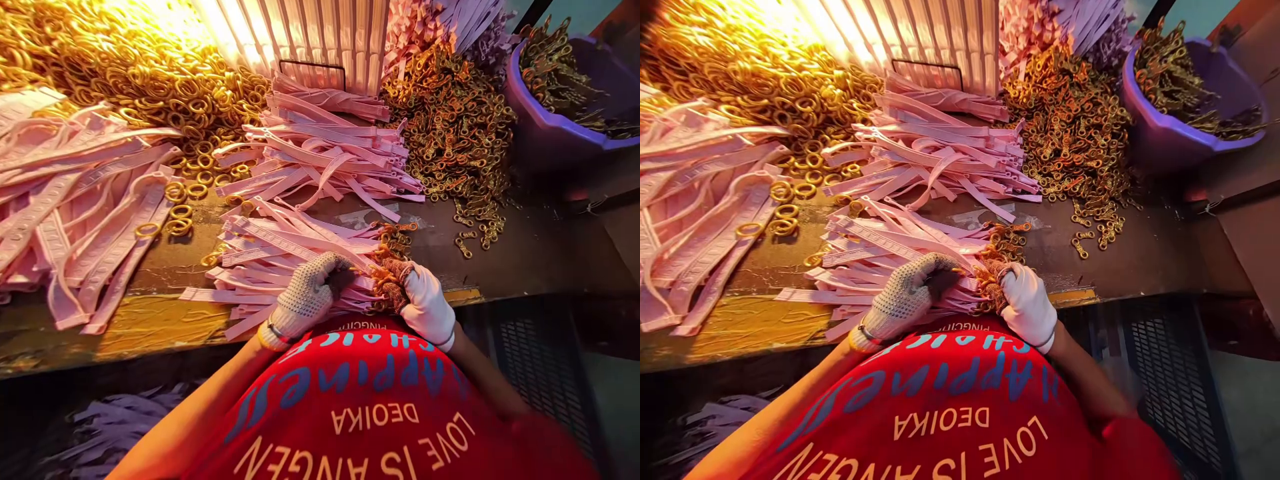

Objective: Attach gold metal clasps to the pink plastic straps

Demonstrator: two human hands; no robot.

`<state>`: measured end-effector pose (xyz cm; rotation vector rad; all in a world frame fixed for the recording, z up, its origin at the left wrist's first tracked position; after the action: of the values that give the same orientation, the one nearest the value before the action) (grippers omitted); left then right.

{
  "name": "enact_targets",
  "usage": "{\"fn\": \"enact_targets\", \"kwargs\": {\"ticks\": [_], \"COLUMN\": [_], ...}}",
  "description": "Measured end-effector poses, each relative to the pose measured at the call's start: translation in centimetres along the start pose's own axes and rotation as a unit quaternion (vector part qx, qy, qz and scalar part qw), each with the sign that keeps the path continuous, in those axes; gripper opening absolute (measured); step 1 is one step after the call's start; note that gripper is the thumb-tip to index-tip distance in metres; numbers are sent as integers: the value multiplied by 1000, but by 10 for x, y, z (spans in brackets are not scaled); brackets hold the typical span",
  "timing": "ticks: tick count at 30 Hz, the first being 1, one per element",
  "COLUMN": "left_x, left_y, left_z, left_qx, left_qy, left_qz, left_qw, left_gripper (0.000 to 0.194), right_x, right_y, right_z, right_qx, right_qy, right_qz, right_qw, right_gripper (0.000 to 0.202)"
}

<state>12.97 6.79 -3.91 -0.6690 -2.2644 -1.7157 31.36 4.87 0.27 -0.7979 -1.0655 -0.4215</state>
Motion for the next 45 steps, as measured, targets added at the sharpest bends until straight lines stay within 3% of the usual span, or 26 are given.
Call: {"fn": "enact_targets", "kwargs": {"ticks": [5, 8, 12, 15, 18, 26, 30, 32, 37, 39, 41, 43, 45], "left_x": [-5, -2, -1, -10, -14, -28, -26, -24, -31, -31, -27, -17, -7], "left_y": [-1, 2, 4, 6, 11, 22, 27, 30, 38, 46, 58, 75, 96], "left_z": [0, 0, -5, -13, -18, -17, -12, -9, -2, 5, 21, 49, 82], "left_qx": [-4, 2, 65, 128, 157, 146, 113, 107, 131, 126, 103, 34, -68], "left_qy": [-18, -14, -43, -105, -129, -190, -178, -167, -191, -204, -212, -178, -102], "left_qz": [18, 6, -84, -166, -202, -296, -260, -255, -310, -299, -262, -167, -22], "left_qw": [1000, 1000, 993, 972, 958, 925, 942, 946, 922, 923, 936, 969, 992], "left_gripper": [28, 26, 34, 45, 43, 35, 36, 38, 45, 46, 42, 35, 25], "right_x": [2, 2, -1, 8, 20, 6, -2, -3, 0, 3, 11, 25, 39], "right_y": [5, 8, 12, 9, -4, -34, -35, -35, -38, -31, -15, 9, 36], "right_z": [-8, -6, -4, -2, 5, 44, 54, 56, 57, 53, 48, 39, 26], "right_qx": [3, -14, -44, -32, 4, 32, 23, 10, -22, -43, -69, -98, -127], "right_qy": [59, 57, 30, 56, 79, -65, -115, -124, -117, -102, -46, 61, 180], "right_qz": [43, 67, 70, 88, 79, -50, -102, -123, -125, -116, -92, -55, -6], "right_qw": [997, 996, 996, 994, 994, 996, 988, 985, 985, 987, 992, 992, 975], "right_gripper": [46, 33, 29, 32, 37, 20, 22, 19, 24, 24, 18, 18, 25]}}
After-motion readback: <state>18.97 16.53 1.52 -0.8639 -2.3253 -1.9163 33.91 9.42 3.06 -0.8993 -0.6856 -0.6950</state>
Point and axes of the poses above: each hand's wrist, its own z-axis towards the middle knuckle, its own x-axis out of the back of the hand, y = z × x, the point moved 10 cm from there along z, towards the middle knuckle, and after that the axes turned 11 degrees about x, right-handed, at the moved point
